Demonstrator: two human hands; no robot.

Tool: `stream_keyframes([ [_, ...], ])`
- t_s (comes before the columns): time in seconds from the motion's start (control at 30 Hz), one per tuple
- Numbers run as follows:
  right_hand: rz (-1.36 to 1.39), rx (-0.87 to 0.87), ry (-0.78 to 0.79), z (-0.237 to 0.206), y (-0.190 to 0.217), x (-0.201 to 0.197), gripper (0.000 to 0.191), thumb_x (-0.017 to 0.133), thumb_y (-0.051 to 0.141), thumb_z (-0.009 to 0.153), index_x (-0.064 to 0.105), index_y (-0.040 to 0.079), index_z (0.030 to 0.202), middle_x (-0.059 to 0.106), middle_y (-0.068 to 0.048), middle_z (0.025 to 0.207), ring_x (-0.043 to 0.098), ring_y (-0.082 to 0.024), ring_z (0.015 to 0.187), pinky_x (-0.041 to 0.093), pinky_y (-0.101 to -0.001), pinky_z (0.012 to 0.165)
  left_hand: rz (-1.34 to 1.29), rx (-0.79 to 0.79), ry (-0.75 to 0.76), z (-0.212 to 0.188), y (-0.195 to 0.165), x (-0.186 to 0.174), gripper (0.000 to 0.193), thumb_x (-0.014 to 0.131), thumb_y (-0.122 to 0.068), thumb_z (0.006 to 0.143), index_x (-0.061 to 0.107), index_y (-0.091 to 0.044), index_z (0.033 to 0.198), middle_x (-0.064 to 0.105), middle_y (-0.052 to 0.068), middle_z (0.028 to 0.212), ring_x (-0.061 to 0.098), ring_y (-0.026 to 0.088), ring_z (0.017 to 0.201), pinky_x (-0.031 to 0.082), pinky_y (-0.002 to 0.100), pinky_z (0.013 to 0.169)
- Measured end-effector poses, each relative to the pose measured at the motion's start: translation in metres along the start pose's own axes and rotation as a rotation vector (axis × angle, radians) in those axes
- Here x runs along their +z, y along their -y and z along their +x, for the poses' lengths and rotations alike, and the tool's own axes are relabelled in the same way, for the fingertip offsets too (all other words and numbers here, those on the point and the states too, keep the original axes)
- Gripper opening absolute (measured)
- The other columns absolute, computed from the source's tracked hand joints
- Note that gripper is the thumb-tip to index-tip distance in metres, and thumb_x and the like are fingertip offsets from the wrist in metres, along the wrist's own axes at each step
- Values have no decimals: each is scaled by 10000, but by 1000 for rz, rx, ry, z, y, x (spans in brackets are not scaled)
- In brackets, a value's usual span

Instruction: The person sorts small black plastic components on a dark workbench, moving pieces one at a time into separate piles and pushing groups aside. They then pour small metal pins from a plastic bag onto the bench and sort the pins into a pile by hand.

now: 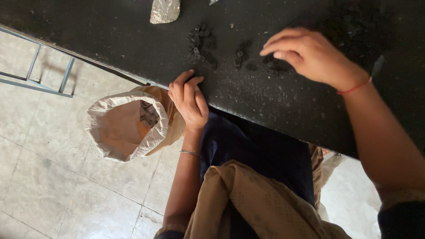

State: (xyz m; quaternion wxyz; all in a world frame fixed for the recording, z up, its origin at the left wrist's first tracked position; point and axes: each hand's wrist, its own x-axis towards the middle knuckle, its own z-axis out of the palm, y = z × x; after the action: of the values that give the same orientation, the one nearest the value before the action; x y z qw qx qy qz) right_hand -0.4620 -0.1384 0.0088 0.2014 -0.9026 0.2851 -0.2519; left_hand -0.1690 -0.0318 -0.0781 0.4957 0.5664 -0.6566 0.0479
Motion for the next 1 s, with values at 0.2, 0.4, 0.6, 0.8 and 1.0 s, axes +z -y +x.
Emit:
stream_keyframes([
  [0.2, -15, 51, 213, 1, 14, -1, 238, 591, 47, 963, 762, 116, 1113, 686, -45, 1157, 672, -219, 1050, 541, -343, 914, -3, -7, -2, 0, 1, -1, 244, 524, -64, 949, 687, -57, 1130, 627, 126, 1293, 577, 304, 1140, 382, 424, 1080],
  [0.4, 52, 274, 441, 5, 24, -20, 255, 579, 44, 933, 777, 131, 1067, 709, -12, 1080, 681, -182, 747, 535, -348, 691, -9, -1, -14, 0, 3, -3, 224, 554, -36, 957, 683, -61, 1139, 625, 128, 1293, 590, 313, 1151, 398, 427, 1081],
  [0.6, 78, 112, 77, 22, 21, -14, 205, 578, -6, 1045, 723, 57, 1176, 696, -99, 1131, 722, -193, 967, 585, -329, 855, -7, -12, -19, -3, 4, -3, 227, 553, -30, 957, 682, -66, 1140, 629, 121, 1294, 589, 310, 1139, 406, 415, 1073],
  [0.8, 12, -15, -53, 44, 14, 16, 177, 663, -14, 1019, 728, 40, 1174, 708, -112, 1155, 709, -280, 1040, 577, -376, 911, 1, -6, -14, -2, 2, -3, 229, 550, -41, 953, 682, -73, 1137, 630, 118, 1291, 589, 310, 1138, 397, 423, 1079],
  [1.0, -13, -74, -43, 42, 7, 46, 174, 664, -16, 989, 740, 51, 1131, 713, -93, 1215, 671, -293, 1155, 547, -413, 1023, -5, -11, -3, -3, 1, -4, 250, 541, -50, 939, 680, -70, 1145, 623, 122, 1298, 578, 313, 1151, 392, 428, 1088],
])
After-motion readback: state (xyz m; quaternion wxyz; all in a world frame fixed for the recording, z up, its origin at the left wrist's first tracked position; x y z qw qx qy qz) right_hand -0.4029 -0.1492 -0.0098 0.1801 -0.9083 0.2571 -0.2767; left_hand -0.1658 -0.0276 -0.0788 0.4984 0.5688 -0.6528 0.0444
